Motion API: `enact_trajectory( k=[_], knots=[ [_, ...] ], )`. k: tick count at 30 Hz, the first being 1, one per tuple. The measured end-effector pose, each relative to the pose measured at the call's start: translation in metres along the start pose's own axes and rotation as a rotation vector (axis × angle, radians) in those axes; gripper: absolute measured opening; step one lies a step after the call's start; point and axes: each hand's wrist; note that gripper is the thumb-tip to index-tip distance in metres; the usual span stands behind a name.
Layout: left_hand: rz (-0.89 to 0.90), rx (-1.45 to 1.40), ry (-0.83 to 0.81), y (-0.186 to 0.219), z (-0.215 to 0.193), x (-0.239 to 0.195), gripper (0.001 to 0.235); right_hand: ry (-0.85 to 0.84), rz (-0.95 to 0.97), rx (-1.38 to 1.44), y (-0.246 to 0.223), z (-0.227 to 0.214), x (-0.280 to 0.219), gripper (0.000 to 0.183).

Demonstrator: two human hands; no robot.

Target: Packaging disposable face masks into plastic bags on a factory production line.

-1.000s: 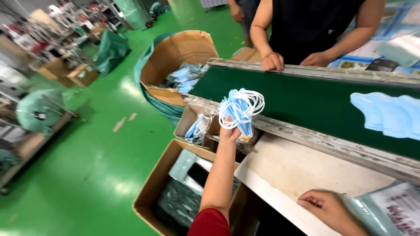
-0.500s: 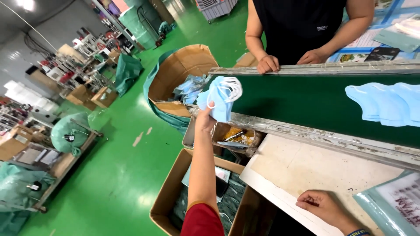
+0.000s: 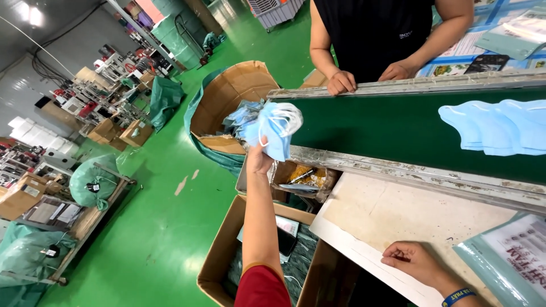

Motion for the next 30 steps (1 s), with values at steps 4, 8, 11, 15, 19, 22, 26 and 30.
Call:
enact_trajectory(
  k=[4,8,11,15,19,22,26,30],
  knots=[
    [-0.013,0.074,-0.061,0.030,0.031,0.016,0.063,-0.014,-0.043,0.040,0.041,-0.001,0.024,0.013],
    [0.193,1.356,-0.303,0.058,0.022,0.079,0.036,-0.010,-0.140,0.071,0.040,-0.008,0.046,0.012],
    [0.410,1.301,-0.483,0.053,0.021,0.065,0.030,-0.024,-0.093,0.072,0.052,-0.001,0.031,0.014],
    [0.229,1.530,-0.547,0.098,0.098,0.043,0.028,0.010,-0.124,0.028,0.038,-0.010,0.028,0.014],
    [0.012,1.657,-0.592,0.075,0.069,0.045,0.020,0.046,-0.118,0.009,0.034,-0.003,0.016,0.014],
    [0.211,2.234,-0.484,0.094,0.072,0.047,0.021,0.054,-0.146,-0.039,0.016,-0.006,0.016,0.014],
    [0.050,1.462,-0.642,0.134,0.099,0.012,0.026,0.010,-0.134,0.006,0.031,0.000,0.017,0.013],
    [-0.088,0.907,-0.641,0.150,0.097,-0.003,0.024,0.017,-0.123,-0.019,0.024,-0.002,0.021,0.015]
  ],
)
Point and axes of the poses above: each hand's wrist, its own x-axis towards the middle knuckle, its own z-axis out of the palm, y = z × x, and after that the axes turned 12 degrees about z, right-handed
